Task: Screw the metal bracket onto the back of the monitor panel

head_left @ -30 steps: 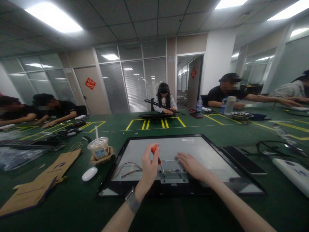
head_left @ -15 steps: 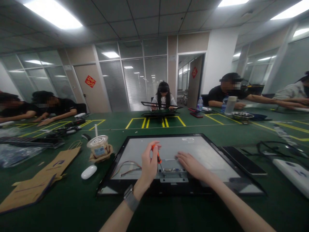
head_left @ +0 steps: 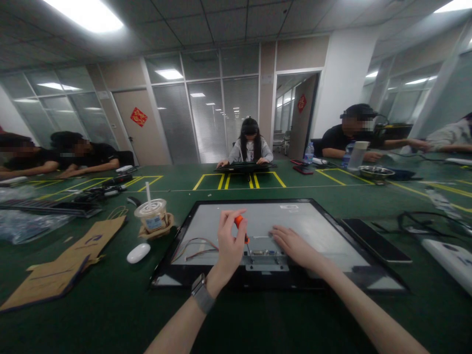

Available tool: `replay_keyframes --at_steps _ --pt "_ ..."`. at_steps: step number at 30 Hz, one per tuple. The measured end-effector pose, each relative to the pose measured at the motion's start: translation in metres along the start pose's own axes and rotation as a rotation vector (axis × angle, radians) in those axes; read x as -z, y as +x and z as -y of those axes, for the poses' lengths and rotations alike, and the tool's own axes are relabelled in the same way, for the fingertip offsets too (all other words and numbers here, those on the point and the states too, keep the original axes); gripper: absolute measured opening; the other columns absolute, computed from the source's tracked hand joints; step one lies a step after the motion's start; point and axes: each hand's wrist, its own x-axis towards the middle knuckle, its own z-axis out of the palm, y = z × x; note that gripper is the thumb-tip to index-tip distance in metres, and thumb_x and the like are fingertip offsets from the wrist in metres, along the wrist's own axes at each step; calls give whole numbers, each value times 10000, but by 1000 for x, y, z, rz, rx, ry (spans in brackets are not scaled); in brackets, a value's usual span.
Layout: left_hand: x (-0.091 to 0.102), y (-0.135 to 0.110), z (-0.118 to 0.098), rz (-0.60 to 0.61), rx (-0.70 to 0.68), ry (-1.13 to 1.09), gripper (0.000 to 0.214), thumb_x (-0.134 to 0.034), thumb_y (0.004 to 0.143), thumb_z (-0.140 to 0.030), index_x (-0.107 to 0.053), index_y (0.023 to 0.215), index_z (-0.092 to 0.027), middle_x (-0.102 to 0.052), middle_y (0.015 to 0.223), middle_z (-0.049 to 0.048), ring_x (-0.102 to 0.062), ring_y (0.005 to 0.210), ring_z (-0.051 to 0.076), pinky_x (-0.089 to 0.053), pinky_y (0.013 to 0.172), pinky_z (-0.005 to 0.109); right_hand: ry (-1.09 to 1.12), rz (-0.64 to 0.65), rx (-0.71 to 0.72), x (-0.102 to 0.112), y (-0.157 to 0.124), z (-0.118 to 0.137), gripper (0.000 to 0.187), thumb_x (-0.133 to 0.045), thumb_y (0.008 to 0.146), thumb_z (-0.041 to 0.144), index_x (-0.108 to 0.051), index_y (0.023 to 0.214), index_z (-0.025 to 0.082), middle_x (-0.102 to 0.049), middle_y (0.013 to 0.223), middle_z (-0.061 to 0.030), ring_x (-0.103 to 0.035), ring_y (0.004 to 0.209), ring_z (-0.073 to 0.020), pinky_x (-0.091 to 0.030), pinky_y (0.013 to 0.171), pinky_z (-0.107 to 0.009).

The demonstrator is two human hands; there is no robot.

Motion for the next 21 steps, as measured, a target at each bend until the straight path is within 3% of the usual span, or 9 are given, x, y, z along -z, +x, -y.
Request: replay_keyframes --at_steps 3,6,15,18,21 --pt "1 3 1 -53 -49 56 135 -611 895 -297 -702 949 -212 -536 850 17 -563 765 156 -497 757 293 1 0 -7 0 0 -1 555 -234 1021 409 -586 1359 145 -528 1471 -161 -436 1398 -293 -288 1159 -538" --pt "2 4 1 -48 -50 60 122 -626 888 -306 -694 893 -205 -535 843 16 -551 767 159 -485 757 294 -7 11 -11 1 0 0 556 -228 1023 406 -581 1365 148 -523 1475 -159 -434 1398 -289 -286 1161 -535" --pt "-1 1 4 17 64 -83 239 -463 986 -313 -626 1120 -202 -622 937 49 -606 841 164 -489 796 295 -24 15 -9 1 1 1 558 -215 1022 383 -576 1367 133 -518 1476 -170 -430 1402 -291 -277 1164 -537" --pt "-1 1 4 48 67 -116 250 -451 993 -319 -646 1090 -199 -640 960 59 -613 874 171 -489 813 300 -30 22 -5 2 0 1 553 -217 1021 372 -569 1374 133 -516 1479 -169 -424 1406 -288 -279 1164 -533" --pt "1 3 3 12 33 -89 192 -556 941 -329 -694 986 -203 -617 962 54 -603 847 168 -495 789 291 -19 11 -4 2 0 1 548 -226 1024 393 -580 1364 149 -520 1477 -163 -444 1391 -290 -284 1163 -531"
